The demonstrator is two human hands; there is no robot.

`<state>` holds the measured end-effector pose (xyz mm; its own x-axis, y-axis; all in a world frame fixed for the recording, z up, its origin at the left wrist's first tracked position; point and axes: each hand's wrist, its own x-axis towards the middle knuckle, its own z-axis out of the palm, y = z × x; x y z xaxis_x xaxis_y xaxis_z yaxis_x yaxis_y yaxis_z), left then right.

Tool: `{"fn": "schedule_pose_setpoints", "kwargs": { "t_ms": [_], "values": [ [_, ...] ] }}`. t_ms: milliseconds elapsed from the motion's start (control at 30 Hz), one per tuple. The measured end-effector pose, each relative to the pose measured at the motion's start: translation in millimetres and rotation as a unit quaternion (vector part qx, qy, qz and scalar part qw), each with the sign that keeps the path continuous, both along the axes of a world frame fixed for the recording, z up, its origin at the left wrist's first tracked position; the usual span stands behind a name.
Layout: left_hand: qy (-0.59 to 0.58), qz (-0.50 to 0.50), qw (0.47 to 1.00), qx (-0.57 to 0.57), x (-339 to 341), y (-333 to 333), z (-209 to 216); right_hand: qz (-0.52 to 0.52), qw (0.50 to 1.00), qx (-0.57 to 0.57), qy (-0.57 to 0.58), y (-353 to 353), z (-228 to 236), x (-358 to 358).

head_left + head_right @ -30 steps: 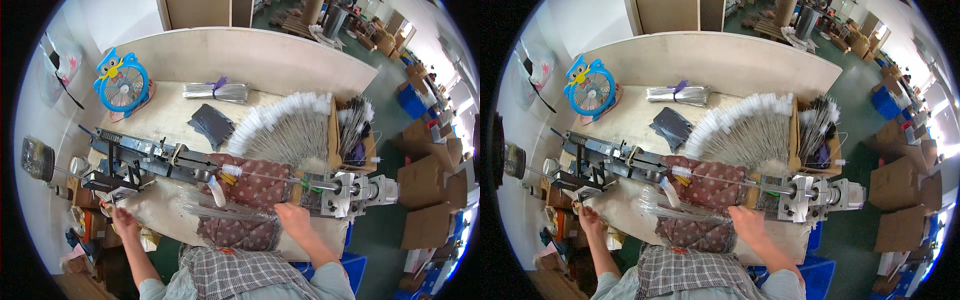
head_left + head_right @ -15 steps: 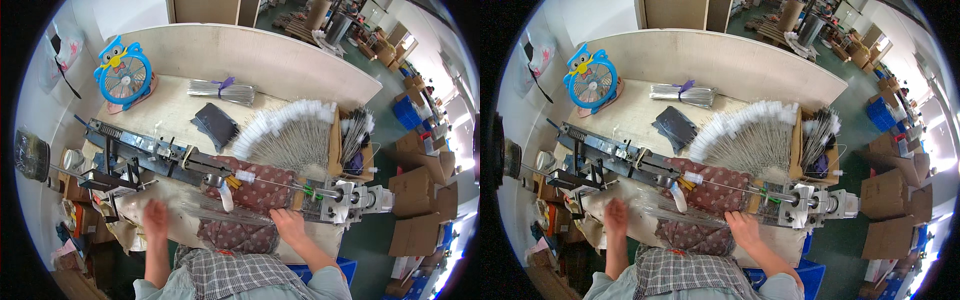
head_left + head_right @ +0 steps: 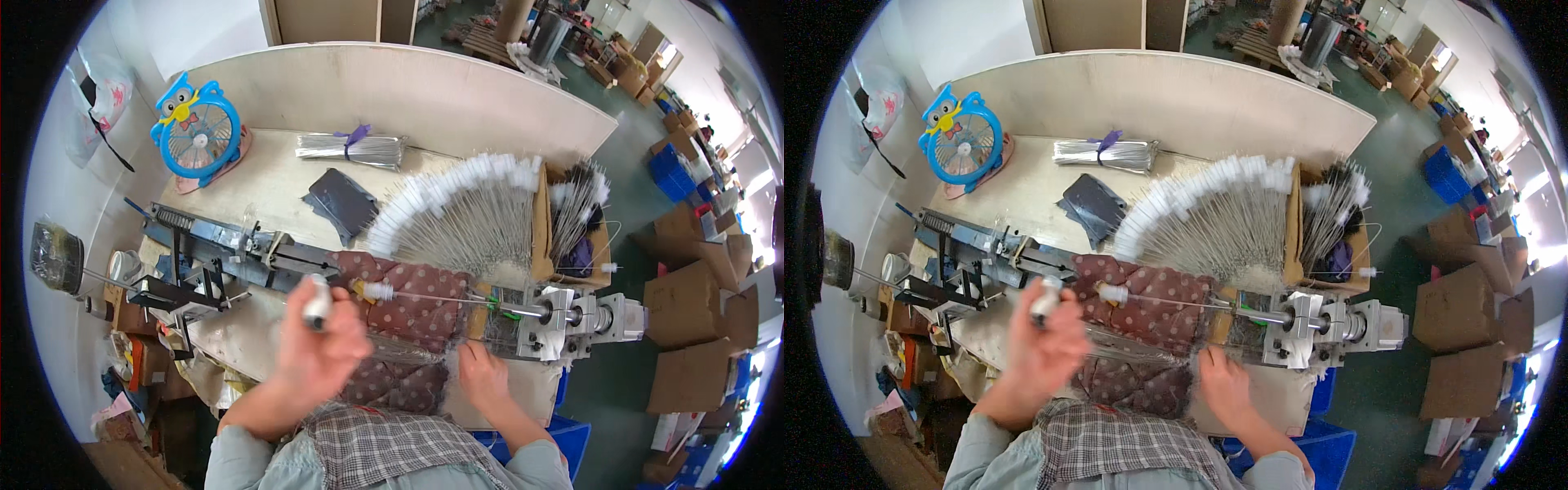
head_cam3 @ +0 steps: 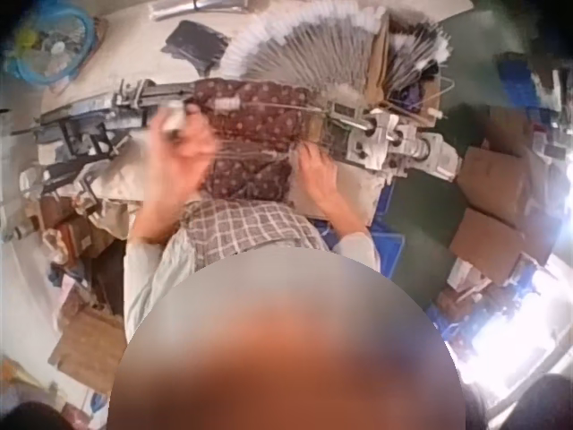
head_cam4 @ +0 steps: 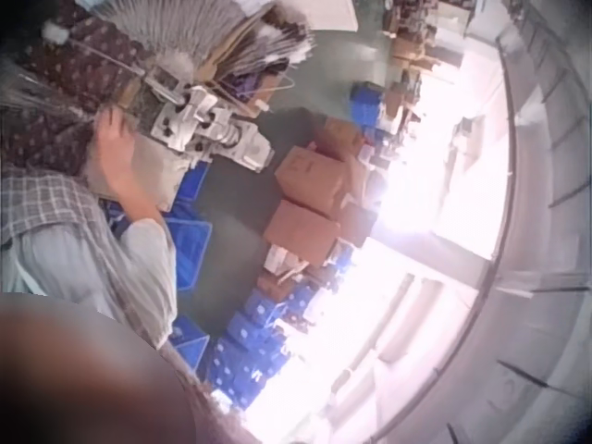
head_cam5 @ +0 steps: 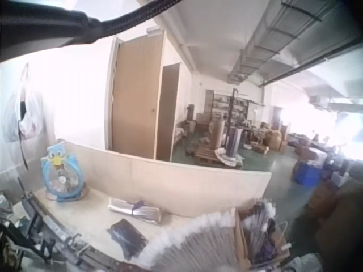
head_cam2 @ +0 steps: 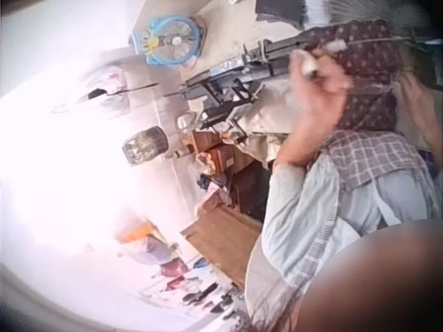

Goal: Operating a semi-automatic machine to assemble or trim bottle brushes by inserting wires and components into a fixture.

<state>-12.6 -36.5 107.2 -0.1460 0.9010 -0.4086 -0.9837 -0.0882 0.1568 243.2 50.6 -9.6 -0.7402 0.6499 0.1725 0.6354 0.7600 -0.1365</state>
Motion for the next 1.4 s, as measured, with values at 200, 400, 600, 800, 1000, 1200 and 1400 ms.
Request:
{"fn": "schedule_pose_setpoints", "kwargs": {
  "t_ms": [200, 400, 600, 800, 1000, 1200, 1400],
  "values": [
    [0.167, 0.027, 0.981, -0.093, -15, -43, -40, -0.018, 0.997, -0.020, -0.074, 1, 28, -11],
    [0.347, -0.290, 0.892, 0.022, 3, -16, -49, -0.104, 0.990, 0.094, 0.001, 42, 113, 22],
    [0.841, -0.057, 0.530, 0.091, 48, 67, -59, -0.050, 0.980, 0.042, 0.189, 60, 116, 12],
    [0.927, 0.002, 0.346, 0.143, 71, 120, -90, -0.041, 0.963, -0.093, 0.248, 76, 99, -26],
    [0.984, -0.013, 0.152, 0.093, 48, 158, -115, 0.002, 0.977, -0.070, 0.201, 105, 79, -40],
    [0.939, 0.044, 0.326, 0.095, 12, 46, -79, 0.109, 0.966, -0.094, 0.213, 103, 108, -47],
    [0.799, -0.103, 0.587, -0.078, -3, -8, -76, 0.002, 0.985, -0.053, 0.162, 127, 80, -52]
  ]
}}
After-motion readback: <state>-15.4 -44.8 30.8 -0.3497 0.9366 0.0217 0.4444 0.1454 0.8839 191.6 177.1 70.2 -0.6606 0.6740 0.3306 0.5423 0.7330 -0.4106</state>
